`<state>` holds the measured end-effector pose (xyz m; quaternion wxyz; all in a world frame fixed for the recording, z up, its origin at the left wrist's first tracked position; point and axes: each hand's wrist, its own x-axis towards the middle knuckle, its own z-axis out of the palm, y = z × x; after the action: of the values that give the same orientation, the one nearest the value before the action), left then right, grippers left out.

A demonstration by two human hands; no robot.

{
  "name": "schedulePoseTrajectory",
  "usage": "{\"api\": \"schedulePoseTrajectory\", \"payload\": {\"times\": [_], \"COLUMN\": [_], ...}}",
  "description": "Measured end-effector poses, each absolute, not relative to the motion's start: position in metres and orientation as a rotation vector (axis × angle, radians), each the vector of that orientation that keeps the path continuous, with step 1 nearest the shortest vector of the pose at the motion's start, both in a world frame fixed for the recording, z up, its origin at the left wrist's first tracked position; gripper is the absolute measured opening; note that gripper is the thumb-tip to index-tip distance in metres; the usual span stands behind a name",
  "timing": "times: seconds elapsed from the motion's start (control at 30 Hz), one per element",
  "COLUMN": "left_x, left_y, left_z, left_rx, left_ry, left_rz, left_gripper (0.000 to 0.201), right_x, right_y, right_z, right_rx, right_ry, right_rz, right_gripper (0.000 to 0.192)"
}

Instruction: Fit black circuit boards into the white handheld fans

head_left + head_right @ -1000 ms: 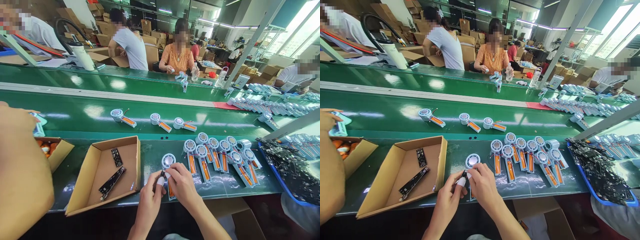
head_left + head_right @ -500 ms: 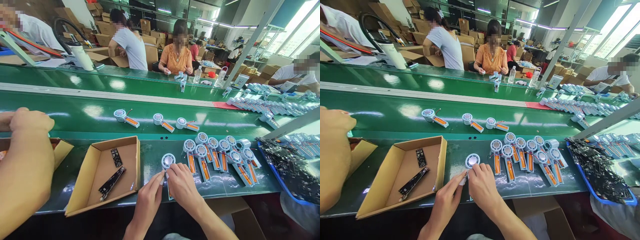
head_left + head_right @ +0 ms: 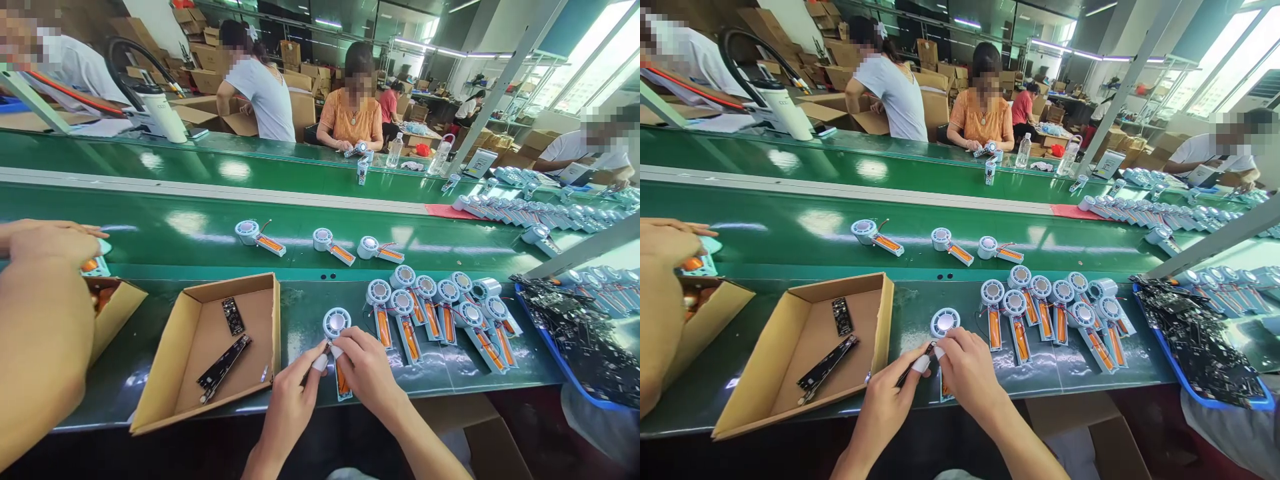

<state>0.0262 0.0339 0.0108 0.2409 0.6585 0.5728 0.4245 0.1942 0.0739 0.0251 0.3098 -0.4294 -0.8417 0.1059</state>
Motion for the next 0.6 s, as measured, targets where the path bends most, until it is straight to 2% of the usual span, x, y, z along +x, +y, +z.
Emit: {"api": "schedulePoseTrajectory", "payload": {"times": [0.1, 0.23, 0.33, 0.47, 0.6], "left_x": [0.028, 0.034, 0.037, 0.034, 0.026], "left_y": [0.034, 0.030, 0.027, 0.029, 0.036], "left_z": [0.010, 0.005, 0.003, 0.005, 0.013], "left_rx": [1.859, 2.143, 2.330, 2.215, 1.928], "left_ry": [1.563, 1.558, 1.587, 1.579, 1.540], "left_rz": [1.175, 1.268, 1.281, 1.276, 1.154], "left_gripper": [0.032, 0.036, 0.040, 0.037, 0.035], "right_x": [0.193, 0.189, 0.185, 0.184, 0.191], "right_y": [0.071, 0.064, 0.061, 0.063, 0.070], "right_z": [0.021, 0.032, 0.040, 0.037, 0.029], "right_rx": [-1.149, -1.259, -1.361, -1.353, -1.234], "right_ry": [-2.186, -2.357, -2.429, -2.404, -2.274], "right_rz": [0.270, 0.033, -0.032, 0.041, 0.257], "right_gripper": [0.021, 0.019, 0.019, 0.019, 0.024]}}
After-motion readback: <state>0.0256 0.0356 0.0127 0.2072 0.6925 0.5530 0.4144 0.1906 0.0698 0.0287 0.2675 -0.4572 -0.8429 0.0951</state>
